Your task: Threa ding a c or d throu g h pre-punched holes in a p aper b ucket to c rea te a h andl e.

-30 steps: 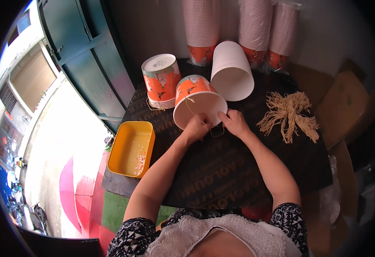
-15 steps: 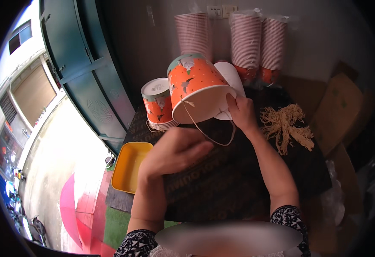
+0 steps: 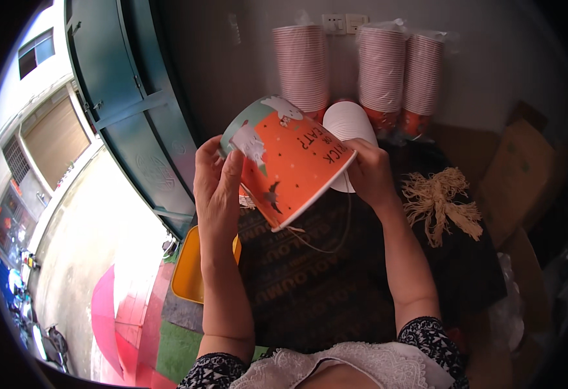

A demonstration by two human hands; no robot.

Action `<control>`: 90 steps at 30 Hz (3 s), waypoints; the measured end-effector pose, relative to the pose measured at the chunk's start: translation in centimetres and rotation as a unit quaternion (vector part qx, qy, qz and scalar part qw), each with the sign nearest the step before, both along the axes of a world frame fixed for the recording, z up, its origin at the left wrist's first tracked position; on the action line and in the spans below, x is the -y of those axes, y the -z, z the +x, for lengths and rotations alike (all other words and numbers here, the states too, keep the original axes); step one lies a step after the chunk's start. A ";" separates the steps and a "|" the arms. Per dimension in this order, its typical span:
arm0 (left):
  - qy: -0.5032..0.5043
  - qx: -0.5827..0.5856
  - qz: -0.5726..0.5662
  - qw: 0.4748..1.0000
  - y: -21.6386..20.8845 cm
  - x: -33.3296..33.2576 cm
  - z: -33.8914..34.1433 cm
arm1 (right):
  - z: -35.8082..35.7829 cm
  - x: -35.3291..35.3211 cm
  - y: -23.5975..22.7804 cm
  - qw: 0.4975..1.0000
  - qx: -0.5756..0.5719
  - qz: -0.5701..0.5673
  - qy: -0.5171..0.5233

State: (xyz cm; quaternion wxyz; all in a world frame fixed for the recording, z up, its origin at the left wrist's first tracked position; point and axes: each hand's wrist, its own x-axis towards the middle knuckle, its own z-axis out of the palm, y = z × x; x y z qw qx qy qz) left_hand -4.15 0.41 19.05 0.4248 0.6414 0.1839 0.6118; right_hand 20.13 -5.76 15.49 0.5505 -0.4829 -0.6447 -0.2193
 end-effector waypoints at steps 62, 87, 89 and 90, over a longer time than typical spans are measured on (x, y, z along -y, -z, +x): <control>-0.050 0.219 -0.069 0.972 0.4 -1.6 0.1 | -9.9 3.3 -0.6 0.977 -0.037 -0.088 -0.189; -0.452 0.001 0.206 0.868 -5.4 -7.1 -12.4 | -7.3 8.4 -4.0 0.973 0.123 0.156 -0.115; -0.496 -0.065 0.238 0.832 -5.3 -10.3 -12.9 | -7.0 8.8 -4.3 0.972 0.119 0.169 -0.108; -0.490 -0.074 0.215 0.842 -5.2 -11.3 -12.7 | -7.0 9.2 -4.4 0.974 0.112 0.167 -0.103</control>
